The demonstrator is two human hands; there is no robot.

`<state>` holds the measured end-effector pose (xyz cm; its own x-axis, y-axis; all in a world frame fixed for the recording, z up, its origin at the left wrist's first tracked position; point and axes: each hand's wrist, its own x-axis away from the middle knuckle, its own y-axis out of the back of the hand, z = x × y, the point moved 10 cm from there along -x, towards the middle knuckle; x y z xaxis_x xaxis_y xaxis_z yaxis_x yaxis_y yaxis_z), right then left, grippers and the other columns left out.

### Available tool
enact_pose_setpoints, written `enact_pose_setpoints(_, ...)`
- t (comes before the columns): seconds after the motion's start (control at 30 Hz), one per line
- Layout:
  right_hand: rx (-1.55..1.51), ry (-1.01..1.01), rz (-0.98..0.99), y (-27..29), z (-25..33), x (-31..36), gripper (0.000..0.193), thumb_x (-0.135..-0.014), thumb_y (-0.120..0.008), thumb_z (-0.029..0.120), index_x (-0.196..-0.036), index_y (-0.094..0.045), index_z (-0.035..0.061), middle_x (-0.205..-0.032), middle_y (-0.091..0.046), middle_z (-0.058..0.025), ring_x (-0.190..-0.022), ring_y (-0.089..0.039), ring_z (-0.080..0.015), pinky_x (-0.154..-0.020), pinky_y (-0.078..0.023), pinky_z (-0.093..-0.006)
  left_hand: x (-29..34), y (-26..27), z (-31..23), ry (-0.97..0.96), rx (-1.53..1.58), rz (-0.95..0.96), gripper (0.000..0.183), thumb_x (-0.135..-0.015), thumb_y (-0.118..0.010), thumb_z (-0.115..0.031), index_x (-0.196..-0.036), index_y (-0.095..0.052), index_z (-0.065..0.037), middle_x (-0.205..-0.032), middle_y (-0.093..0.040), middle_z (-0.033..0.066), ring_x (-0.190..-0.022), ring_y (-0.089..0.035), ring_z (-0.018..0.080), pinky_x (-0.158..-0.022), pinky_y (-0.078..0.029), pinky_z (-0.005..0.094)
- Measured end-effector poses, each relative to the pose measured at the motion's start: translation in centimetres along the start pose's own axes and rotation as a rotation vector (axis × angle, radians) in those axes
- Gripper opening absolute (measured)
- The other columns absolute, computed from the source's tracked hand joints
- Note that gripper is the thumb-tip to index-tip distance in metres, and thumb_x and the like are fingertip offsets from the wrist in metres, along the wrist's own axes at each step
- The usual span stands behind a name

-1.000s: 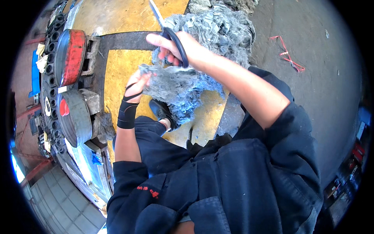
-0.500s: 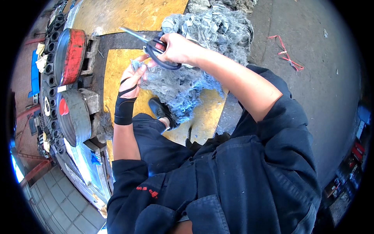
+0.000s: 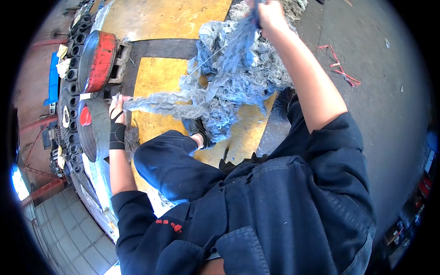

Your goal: The person holds a large bunch of gray fibrous material and cuts small pieces from it using a pair of scissors.

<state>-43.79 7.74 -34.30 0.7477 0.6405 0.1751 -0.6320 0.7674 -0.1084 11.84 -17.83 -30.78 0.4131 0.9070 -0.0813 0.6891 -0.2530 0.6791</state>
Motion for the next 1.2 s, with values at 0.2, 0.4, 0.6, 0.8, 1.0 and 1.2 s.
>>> enact_pose_setpoints(0.2,-0.432,0.016,-0.376,8.4,1.8,-0.2,0.013,-0.08,-0.064,0.009,-0.084,-0.053,0.003,-0.069,-0.054,-0.0109,-0.051,-0.049,-0.0181,-0.045,-0.038,-0.0312,3.7,14.7,9.5,0.476,-0.03,-0.049,0.029,-0.089,-0.054,-0.035,-0.081,-0.051,-0.008,-0.068,-0.061,0.0105,-0.045,-0.051,0.0154,-0.036,-0.036,0.027)
enact_pose_setpoints(0.4,-0.708,0.073,-0.752,18.3,-0.7,-0.7,0.028,-0.081,-0.06,-0.003,-0.106,-0.049,-0.0062,-0.092,-0.058,-0.0217,-0.077,-0.063,-0.0338,-0.055,-0.051,-0.041,6.8,24.7,17.3,0.702,0.548,-0.573,0.024,-0.093,-0.047,-0.023,-0.095,-0.044,0.001,-0.078,-0.059,0.0282,-0.069,-0.065,0.0378,-0.054,-0.057,0.0387)
enact_pose_setpoints(0.6,-0.762,0.205,-0.619,18.7,2.0,-1.0,0.032,-0.085,-0.057,0.001,-0.11,-0.038,-0.0048,-0.095,-0.056,-0.0202,-0.073,-0.063,-0.034,-0.05,-0.053,-0.0345,4.3,19.4,20.5,0.644,0.552,-0.614,0.043,-0.085,-0.062,-0.025,-0.106,-0.046,0.01,-0.11,-0.048,0.0216,-0.089,-0.054,0.037,-0.063,-0.059,0.0456)
enact_pose_setpoints(0.8,-0.798,0.297,-0.402,12.7,5.6,-1.8,0.012,-0.085,-0.058,0.006,-0.091,-0.048,0.0067,-0.061,-0.051,-0.0047,-0.048,-0.05,-0.0163,-0.043,-0.044,-0.0272,1.4,5.2,22.7,0.826,-0.375,-0.09,0.044,-0.069,-0.077,-0.029,-0.095,-0.058,0.0,-0.086,-0.064,0.0163,-0.074,-0.062,0.0255,-0.056,-0.054,0.0349)
enact_pose_setpoints(1.0,-0.709,0.406,-0.296,10.6,9.3,-0.7,0.016,-0.084,-0.06,0.005,-0.088,-0.045,0.0103,-0.06,-0.046,-0.0005,-0.051,-0.05,-0.014,-0.043,-0.044,-0.026,0.4,-28.4,9.9,0.09,0.123,0.471,0.077,-0.051,-0.084,-0.032,-0.117,-0.055,-0.003,-0.112,-0.06,0.0165,-0.108,-0.055,0.0297,-0.09,-0.043,0.0372)
enact_pose_setpoints(1.2,-0.656,0.445,-0.285,11.3,9.6,-0.6,0.016,-0.084,-0.061,0.006,-0.08,-0.046,0.0104,-0.06,-0.045,0.0007,-0.05,-0.049,-0.0122,-0.044,-0.043,-0.0257,6.1,-43.7,-9.7,-0.321,-0.081,0.679,0.07,-0.06,-0.076,-0.027,-0.122,-0.051,-0.007,-0.122,-0.051,0.0173,-0.114,-0.045,0.0321,-0.097,-0.035,0.0363)
